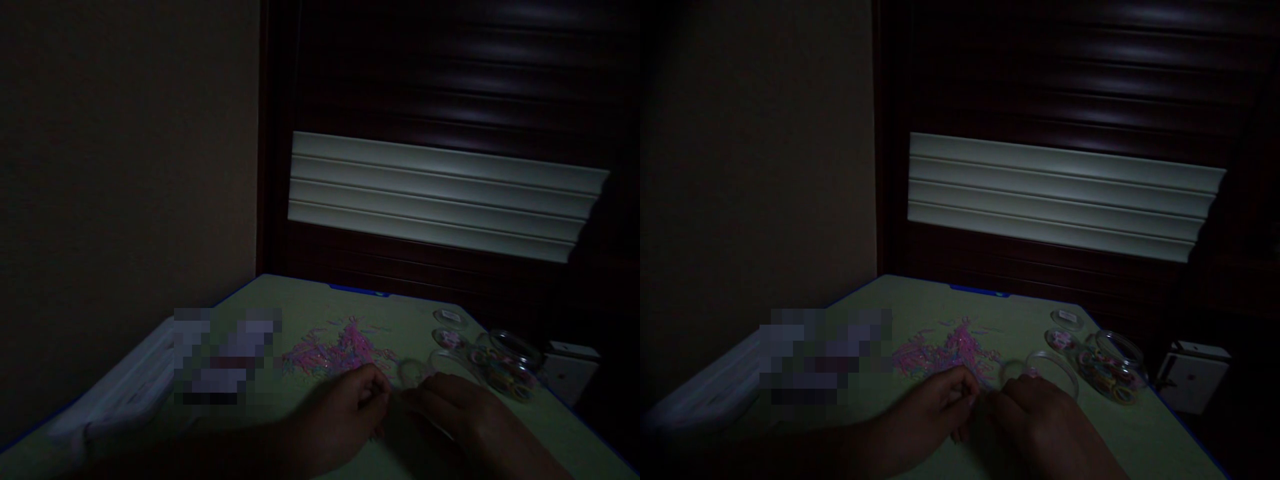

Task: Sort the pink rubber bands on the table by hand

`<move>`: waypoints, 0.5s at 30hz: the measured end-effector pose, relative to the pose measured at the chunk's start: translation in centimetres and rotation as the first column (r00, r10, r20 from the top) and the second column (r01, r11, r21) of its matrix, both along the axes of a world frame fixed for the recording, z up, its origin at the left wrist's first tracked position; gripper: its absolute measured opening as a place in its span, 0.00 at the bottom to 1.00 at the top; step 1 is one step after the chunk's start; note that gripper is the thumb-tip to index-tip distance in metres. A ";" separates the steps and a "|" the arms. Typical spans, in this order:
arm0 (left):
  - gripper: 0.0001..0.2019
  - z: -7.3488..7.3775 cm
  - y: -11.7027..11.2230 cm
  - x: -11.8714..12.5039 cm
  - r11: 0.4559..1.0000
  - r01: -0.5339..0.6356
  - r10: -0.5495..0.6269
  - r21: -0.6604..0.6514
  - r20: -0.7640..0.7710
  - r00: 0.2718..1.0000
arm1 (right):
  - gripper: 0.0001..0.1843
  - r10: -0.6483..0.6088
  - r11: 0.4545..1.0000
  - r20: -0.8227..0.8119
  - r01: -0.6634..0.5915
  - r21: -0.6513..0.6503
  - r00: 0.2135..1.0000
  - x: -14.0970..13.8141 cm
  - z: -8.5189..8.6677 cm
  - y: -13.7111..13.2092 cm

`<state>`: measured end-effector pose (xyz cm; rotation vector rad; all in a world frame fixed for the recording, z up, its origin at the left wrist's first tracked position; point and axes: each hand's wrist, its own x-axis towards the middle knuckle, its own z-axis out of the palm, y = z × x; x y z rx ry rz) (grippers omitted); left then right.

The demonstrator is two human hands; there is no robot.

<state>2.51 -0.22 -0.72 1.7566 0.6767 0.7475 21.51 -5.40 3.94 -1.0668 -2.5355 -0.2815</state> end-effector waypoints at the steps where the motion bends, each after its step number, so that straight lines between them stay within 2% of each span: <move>1: 0.06 0.0 -0.1 0.0 1.000 0.005 -0.005 0.003 0.001 1.000 | 0.10 0.006 1.000 -0.004 -0.006 0.001 1.000 0.0 -0.1 0.1; 8: 0.05 0.4 -0.3 0.0 1.000 0.024 -0.024 0.016 0.014 1.000 | 0.10 0.016 0.999 0.021 -0.015 -0.030 1.000 0.2 -0.4 0.2; 15: 0.06 -0.3 -0.2 0.0 0.999 -0.009 0.011 0.049 -0.042 0.999 | 0.13 -0.030 0.999 0.004 0.031 -0.034 1.000 0.0 0.0 -0.1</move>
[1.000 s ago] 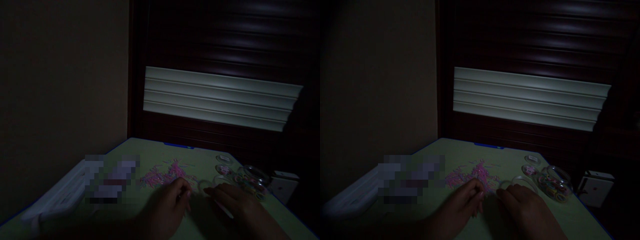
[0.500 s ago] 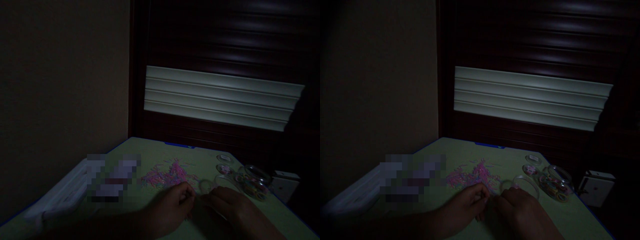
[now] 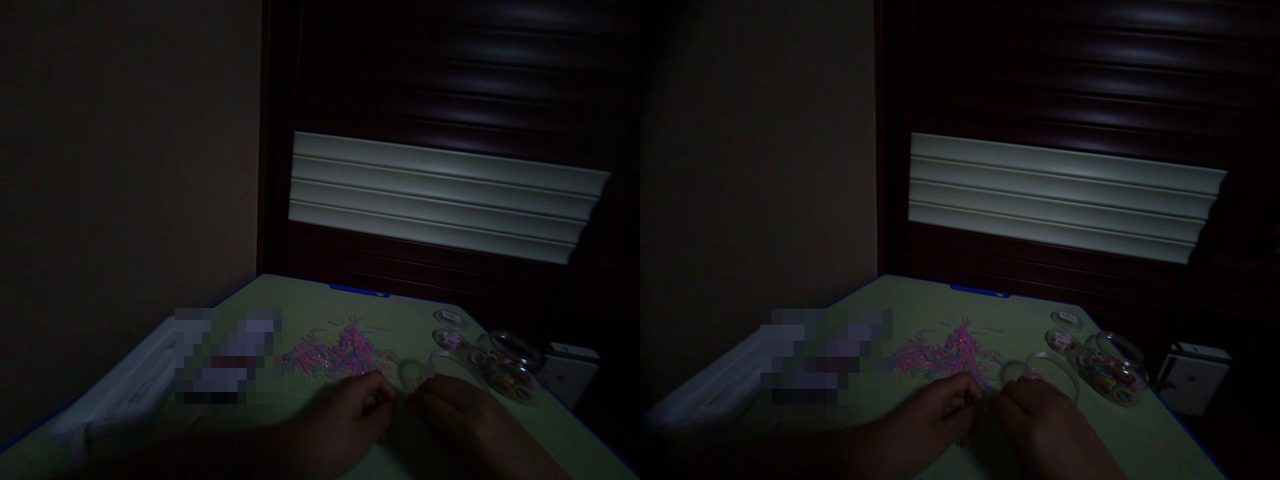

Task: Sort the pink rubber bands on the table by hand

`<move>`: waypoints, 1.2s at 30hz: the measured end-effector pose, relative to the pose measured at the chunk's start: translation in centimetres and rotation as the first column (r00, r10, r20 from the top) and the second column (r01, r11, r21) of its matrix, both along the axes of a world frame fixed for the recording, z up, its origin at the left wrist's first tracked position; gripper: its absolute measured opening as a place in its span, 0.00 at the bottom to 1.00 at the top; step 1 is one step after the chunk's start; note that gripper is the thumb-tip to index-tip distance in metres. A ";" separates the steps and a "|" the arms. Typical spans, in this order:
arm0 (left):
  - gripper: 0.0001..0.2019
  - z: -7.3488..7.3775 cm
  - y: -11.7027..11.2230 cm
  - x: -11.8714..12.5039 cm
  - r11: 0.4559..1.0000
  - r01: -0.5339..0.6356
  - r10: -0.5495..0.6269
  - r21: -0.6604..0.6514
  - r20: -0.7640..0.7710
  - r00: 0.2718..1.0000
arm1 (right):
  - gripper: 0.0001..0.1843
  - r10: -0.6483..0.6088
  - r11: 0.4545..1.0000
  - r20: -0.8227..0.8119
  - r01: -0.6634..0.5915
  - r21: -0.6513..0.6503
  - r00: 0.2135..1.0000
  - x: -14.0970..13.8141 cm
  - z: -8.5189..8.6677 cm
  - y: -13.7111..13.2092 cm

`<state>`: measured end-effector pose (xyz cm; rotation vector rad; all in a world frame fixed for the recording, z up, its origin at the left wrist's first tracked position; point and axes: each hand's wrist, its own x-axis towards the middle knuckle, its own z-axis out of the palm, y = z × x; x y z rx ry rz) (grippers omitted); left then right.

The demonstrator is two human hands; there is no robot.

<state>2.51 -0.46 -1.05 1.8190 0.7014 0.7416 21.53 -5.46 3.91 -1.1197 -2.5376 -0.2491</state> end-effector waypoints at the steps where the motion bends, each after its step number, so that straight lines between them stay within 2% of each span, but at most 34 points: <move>1: 0.06 -0.1 0.0 0.0 1.000 0.001 -0.001 0.001 0.005 1.000 | 0.13 -0.008 1.000 -0.005 0.008 -0.006 1.000 -0.1 0.0 0.0; 5: 0.06 -0.3 0.1 0.0 1.000 -0.007 0.007 0.012 -0.007 1.000 | 0.14 -0.039 0.999 -0.002 0.038 -0.030 0.999 -0.3 0.0 -0.1; 14: 0.06 0.0 0.0 0.0 1.000 -0.005 0.005 -0.014 -0.007 1.000 | 0.14 -0.108 0.994 0.031 0.107 0.028 0.994 -0.3 0.4 -0.4; 23: 0.06 -0.1 0.1 -0.1 1.000 -0.005 0.005 -0.026 -0.003 1.000 | 0.16 -0.085 0.996 0.034 0.084 0.028 0.996 -0.1 0.2 -0.3; 26: 0.06 0.1 0.0 -0.1 0.999 0.002 -0.001 -0.047 0.010 1.000 | 0.14 -0.116 0.990 0.020 0.114 0.083 0.993 0.0 0.4 -0.4; 31: 0.05 0.5 -0.1 0.0 0.995 0.024 -0.018 -0.097 0.062 0.998 | 0.13 -0.218 0.945 0.011 0.209 0.253 0.976 1.1 1.1 -0.7; 36: 0.06 0.2 0.0 0.0 0.993 0.031 -0.023 -0.114 0.069 0.997 | 0.19 -0.411 0.841 -0.031 0.392 0.373 0.911 2.1 1.4 -0.8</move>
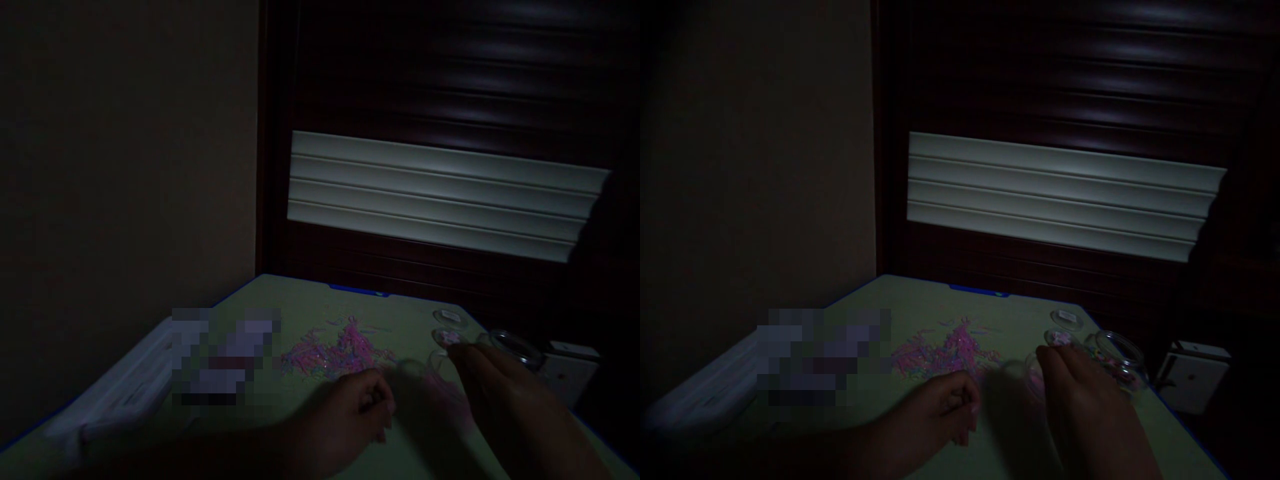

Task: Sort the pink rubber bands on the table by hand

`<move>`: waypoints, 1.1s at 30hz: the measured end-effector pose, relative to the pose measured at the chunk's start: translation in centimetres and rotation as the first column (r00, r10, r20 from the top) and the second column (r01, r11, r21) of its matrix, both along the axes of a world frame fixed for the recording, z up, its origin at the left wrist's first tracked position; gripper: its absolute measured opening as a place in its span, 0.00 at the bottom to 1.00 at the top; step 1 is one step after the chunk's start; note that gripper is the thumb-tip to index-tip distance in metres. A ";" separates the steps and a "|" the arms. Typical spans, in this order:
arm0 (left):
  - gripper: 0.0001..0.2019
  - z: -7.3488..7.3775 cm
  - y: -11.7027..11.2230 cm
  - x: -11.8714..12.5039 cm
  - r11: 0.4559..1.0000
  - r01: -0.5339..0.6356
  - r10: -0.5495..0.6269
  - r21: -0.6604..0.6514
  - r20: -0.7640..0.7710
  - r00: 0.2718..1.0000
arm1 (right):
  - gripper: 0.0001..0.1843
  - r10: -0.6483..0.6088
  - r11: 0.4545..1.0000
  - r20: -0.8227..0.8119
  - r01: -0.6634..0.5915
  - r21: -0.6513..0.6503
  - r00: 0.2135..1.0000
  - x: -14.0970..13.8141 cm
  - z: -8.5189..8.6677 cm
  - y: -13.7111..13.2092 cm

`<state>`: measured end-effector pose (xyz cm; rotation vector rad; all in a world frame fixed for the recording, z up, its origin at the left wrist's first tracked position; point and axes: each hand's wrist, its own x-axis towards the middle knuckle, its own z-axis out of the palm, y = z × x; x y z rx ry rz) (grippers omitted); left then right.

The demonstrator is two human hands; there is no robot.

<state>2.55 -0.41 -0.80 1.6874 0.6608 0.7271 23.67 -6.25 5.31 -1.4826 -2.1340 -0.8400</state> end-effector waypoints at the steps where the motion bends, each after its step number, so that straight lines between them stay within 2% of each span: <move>1: 0.06 -0.1 0.0 0.0 1.000 -0.001 0.001 0.006 -0.001 1.000 | 0.19 -0.030 1.000 -0.011 0.030 0.009 0.999 0.0 0.0 0.0; 6: 0.07 -0.2 0.1 -0.1 1.000 -0.007 0.007 0.016 -0.013 1.000 | 0.20 -0.115 0.993 -0.045 0.114 -0.038 0.992 0.2 -0.2 0.1; 14: 0.06 -0.1 0.1 -0.1 1.000 -0.013 0.013 0.007 -0.024 1.000 | 0.22 -0.179 0.977 -0.047 0.172 -0.129 0.983 0.5 -0.5 0.3; 23: 0.07 0.0 0.0 -0.1 1.000 -0.021 0.021 0.013 -0.042 0.999 | 0.21 -0.169 0.972 -0.077 0.153 -0.176 0.983 0.2 -0.5 0.2; 30: 0.07 -0.1 0.1 -0.2 0.998 -0.031 0.035 0.052 -0.076 0.997 | 0.16 -0.092 0.987 -0.116 0.075 -0.142 0.989 0.3 -0.5 0.4; 33: 0.07 -0.3 0.1 -0.2 0.999 -0.019 0.022 0.047 -0.059 0.998 | 0.13 -0.013 0.991 -0.110 -0.001 -0.131 0.994 0.2 -0.5 0.6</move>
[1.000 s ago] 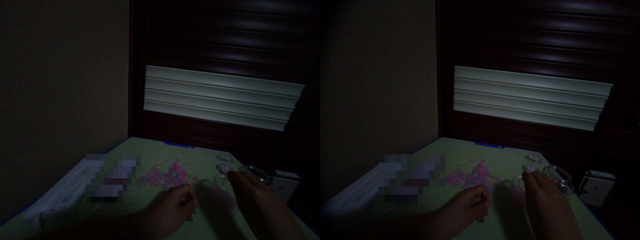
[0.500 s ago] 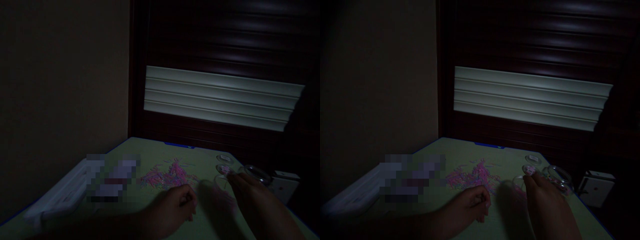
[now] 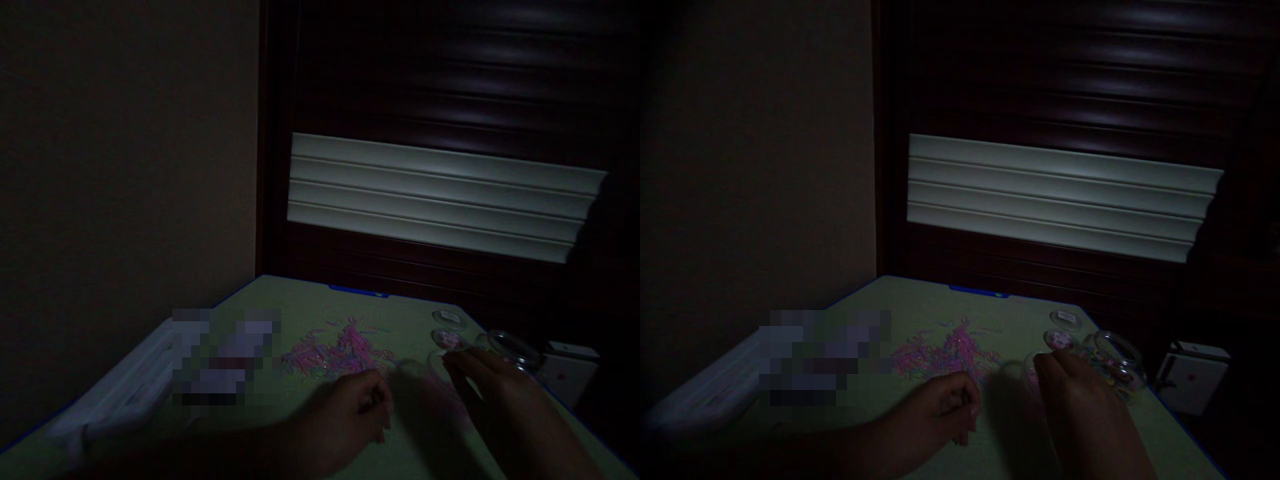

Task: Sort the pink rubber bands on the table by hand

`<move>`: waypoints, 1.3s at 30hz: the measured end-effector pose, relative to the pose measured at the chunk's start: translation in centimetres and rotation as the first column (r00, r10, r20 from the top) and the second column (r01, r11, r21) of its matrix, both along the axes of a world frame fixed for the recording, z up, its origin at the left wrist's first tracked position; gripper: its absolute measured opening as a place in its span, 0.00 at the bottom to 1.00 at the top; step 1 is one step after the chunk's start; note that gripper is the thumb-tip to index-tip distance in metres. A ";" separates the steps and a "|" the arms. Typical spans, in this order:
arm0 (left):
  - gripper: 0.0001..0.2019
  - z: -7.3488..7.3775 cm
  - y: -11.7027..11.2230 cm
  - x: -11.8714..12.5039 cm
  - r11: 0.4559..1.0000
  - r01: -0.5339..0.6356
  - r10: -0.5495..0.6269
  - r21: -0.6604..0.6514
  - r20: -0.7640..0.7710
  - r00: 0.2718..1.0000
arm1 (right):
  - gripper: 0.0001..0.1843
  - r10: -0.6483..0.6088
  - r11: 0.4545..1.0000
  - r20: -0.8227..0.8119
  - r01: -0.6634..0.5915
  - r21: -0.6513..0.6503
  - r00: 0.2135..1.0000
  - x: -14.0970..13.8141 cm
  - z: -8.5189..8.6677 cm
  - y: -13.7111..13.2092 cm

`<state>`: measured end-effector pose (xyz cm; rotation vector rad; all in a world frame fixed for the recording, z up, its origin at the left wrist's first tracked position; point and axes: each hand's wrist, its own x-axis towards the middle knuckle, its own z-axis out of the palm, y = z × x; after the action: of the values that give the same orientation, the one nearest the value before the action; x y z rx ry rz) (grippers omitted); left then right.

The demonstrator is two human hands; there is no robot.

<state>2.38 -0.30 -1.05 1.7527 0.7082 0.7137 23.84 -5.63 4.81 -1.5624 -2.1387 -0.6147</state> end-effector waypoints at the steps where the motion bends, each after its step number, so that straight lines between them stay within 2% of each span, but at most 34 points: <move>1: 0.07 0.0 0.0 0.0 1.000 0.004 -0.004 -0.004 0.010 1.000 | 0.12 0.034 0.999 -0.010 -0.034 -0.010 0.999 -0.1 0.0 0.1; 5: 0.07 0.1 0.0 0.0 1.000 0.016 -0.015 -0.021 0.036 0.999 | 0.12 0.219 0.972 -0.092 -0.226 -0.071 0.971 -1.0 -0.1 0.1; 9: 0.06 0.1 -0.1 0.0 1.000 0.008 -0.008 -0.007 0.013 1.000 | 0.11 0.275 0.948 -0.088 -0.285 -0.141 0.957 -1.5 -0.4 0.1; 12: 0.06 0.2 -0.2 0.0 1.000 -0.008 0.008 0.017 -0.022 1.000 | 0.12 0.327 0.931 -0.011 -0.324 -0.169 0.945 -1.6 -0.5 0.1; 14: 0.06 0.3 -0.4 -0.2 0.997 -0.025 0.031 0.076 -0.075 0.997 | 0.13 0.372 0.909 0.037 -0.356 -0.218 0.928 -1.9 -0.4 0.0; 16: 0.06 0.7 -0.6 -0.3 0.976 -0.053 0.084 0.210 -0.142 0.986 | 0.13 0.395 0.894 0.058 -0.369 -0.254 0.917 -2.3 -0.3 -0.2; 19: 0.05 1.5 -0.7 -0.7 0.873 -0.117 0.233 0.474 -0.194 0.953 | 0.13 0.374 0.901 0.073 -0.343 -0.265 0.925 -2.7 -0.3 -0.3; 21: 0.06 2.0 -0.5 -1.1 0.779 -0.080 0.289 0.622 -0.242 0.926 | 0.13 0.341 0.910 0.058 -0.314 -0.270 0.938 -2.7 -0.5 -0.3; 23: 0.06 2.4 -0.3 -1.5 0.662 0.005 0.331 0.750 -0.298 0.896 | 0.14 0.327 0.916 0.034 -0.308 -0.258 0.944 -2.5 -0.9 0.0; 26: 0.07 2.8 0.1 -2.0 0.504 0.112 0.415 0.856 -0.354 0.838 | 0.14 0.350 0.918 0.030 -0.337 -0.209 0.936 -2.3 -1.5 0.3; 28: 0.06 3.0 0.3 -2.2 0.445 0.150 0.479 0.883 -0.376 0.793 | 0.13 0.375 0.912 0.048 -0.359 -0.201 0.926 -2.2 -1.6 0.4; 31: 0.06 3.2 0.6 -2.2 0.387 0.203 0.567 0.900 -0.406 0.717 | 0.12 0.362 0.916 0.039 -0.347 -0.203 0.932 -2.3 -1.6 0.4; 33: 0.07 3.2 0.9 -2.3 0.371 0.218 0.613 0.903 -0.414 0.673 | 0.12 0.335 0.921 0.020 -0.323 -0.216 0.942 -2.3 -1.5 0.3; 39: 0.11 2.7 1.3 -2.6 0.400 0.226 0.679 0.888 -0.453 0.578 | 0.12 0.334 0.914 0.061 -0.307 -0.266 0.941 -2.4 -0.8 0.1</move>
<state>-0.18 0.97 1.64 3.1599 1.4296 0.4883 21.48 -5.56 4.01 -1.2725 -2.5654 -0.3295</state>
